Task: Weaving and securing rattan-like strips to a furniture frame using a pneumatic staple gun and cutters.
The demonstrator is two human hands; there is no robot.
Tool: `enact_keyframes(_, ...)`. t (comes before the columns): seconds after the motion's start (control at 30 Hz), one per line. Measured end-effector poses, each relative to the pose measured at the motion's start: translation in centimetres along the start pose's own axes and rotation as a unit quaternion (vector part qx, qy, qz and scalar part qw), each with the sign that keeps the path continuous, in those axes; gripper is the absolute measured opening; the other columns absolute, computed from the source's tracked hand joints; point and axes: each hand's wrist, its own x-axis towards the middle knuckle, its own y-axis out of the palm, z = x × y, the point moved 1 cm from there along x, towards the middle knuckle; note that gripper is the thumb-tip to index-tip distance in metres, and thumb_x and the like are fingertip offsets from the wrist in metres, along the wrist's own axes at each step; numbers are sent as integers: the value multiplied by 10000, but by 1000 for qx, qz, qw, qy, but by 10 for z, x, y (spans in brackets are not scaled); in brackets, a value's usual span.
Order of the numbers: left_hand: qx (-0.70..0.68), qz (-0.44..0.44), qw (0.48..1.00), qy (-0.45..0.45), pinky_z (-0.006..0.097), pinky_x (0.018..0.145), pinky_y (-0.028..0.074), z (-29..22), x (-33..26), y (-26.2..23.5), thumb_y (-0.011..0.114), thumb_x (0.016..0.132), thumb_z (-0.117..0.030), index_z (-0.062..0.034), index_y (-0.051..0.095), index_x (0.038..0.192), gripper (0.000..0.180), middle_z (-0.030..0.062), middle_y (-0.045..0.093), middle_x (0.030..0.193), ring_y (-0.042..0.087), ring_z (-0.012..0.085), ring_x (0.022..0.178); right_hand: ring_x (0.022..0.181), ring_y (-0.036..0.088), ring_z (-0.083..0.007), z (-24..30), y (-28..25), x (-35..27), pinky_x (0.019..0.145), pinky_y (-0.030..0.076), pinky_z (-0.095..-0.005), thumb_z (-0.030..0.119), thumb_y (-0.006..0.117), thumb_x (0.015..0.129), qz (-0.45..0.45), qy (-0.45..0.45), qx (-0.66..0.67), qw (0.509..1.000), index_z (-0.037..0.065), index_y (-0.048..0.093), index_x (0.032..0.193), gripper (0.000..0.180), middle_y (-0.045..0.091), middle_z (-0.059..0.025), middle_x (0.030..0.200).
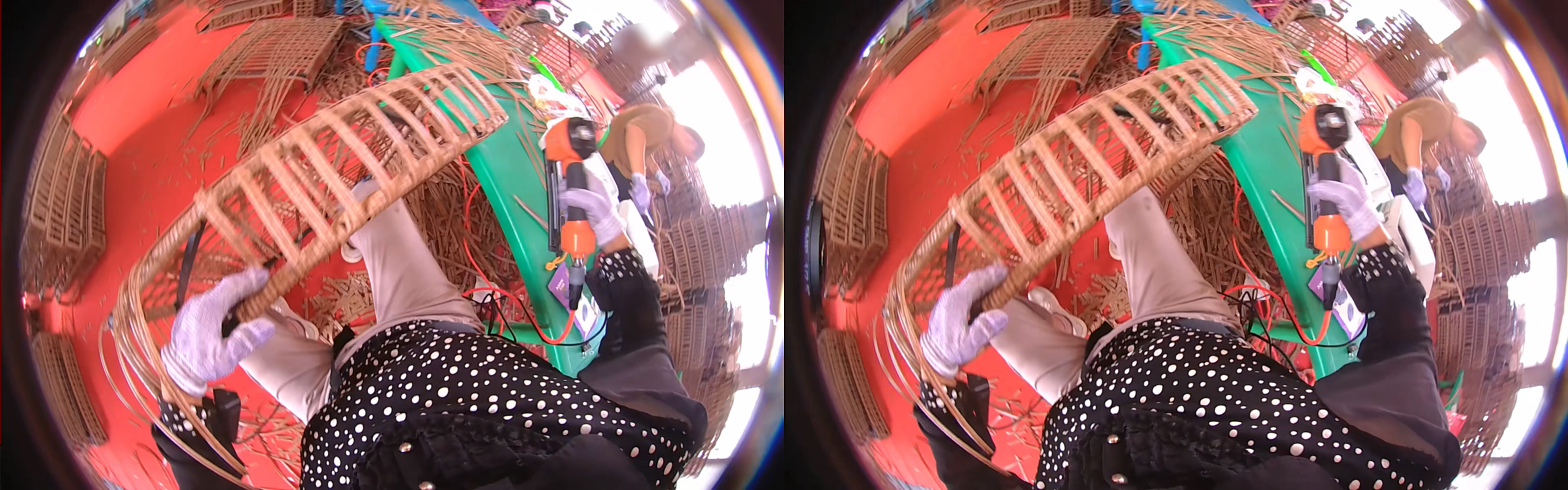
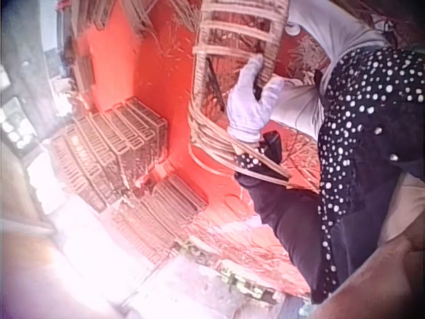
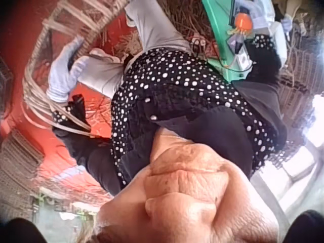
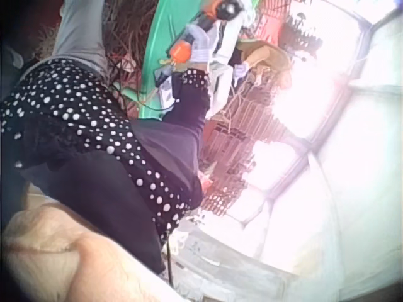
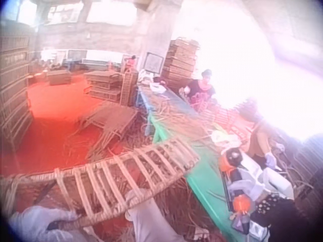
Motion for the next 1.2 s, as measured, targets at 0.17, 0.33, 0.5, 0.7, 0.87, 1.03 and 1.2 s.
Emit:
enact_keyframes(0.17,-68,4,995,-75,335,821,445,6,2,0,561,819,-396,55,529,1086,525,191,592,976,591,297,921,718,574,-212,-81,3,96,620,461,-318,184,679,622,-46,18,-381,923,3,473,1015,479,569,-132,779)
enact_keyframes(0.33,-140,1,981,-138,320,738,467,9,1,0,529,855,-362,53,531,1061,463,163,593,910,599,200,819,919,573,-365,-103,19,193,791,454,-378,388,689,620,-9,54,-472,880,-34,510,1039,621,599,-217,954)
enact_keyframes(0.5,-271,-37,947,-166,295,624,471,10,2,5,551,846,-354,37,500,1085,460,126,571,906,573,183,713,846,565,-188,-110,-61,203,718,460,-332,402,563,791,6,166,-104,981,100,520,1056,404,577,-85,902)
enact_keyframes(0.7,-280,-53,933,-220,244,499,438,16,3,10,503,817,-509,3,478,1094,583,117,588,862,570,153,612,775,585,-209,-136,-117,67,648,480,-314,548,538,745,48,308,-435,845,50,580,1068,596,597,-107,821)
enact_keyframes(0.87,-275,-38,942,-190,251,492,439,20,-2,7,498,844,-446,-5,462,1123,523,128,595,875,571,164,601,1153,444,-308,-134,-74,50,963,343,-365,661,580,643,-41,159,-529,832,-4,433,1237,904,466,-204,1229)
enact_keyframes(1.03,-300,43,919,-252,329,833,444,13,1,-1,445,907,-325,17,223,1354,606,145,551,1161,573,290,955,1126,460,-277,-156,-82,66,950,356,-352,611,689,518,-13,284,-480,830,-39,501,1131,913,504,-204,1171)
enact_keyframes(1.2,-246,45,950,-185,289,708,455,8,2,-6,431,908,-320,-1,343,1273,493,112,571,1072,581,217,824,861,540,-192,-161,-91,59,776,440,-301,257,634,707,-79,224,-433,869,23,546,1051,426,564,-87,951)
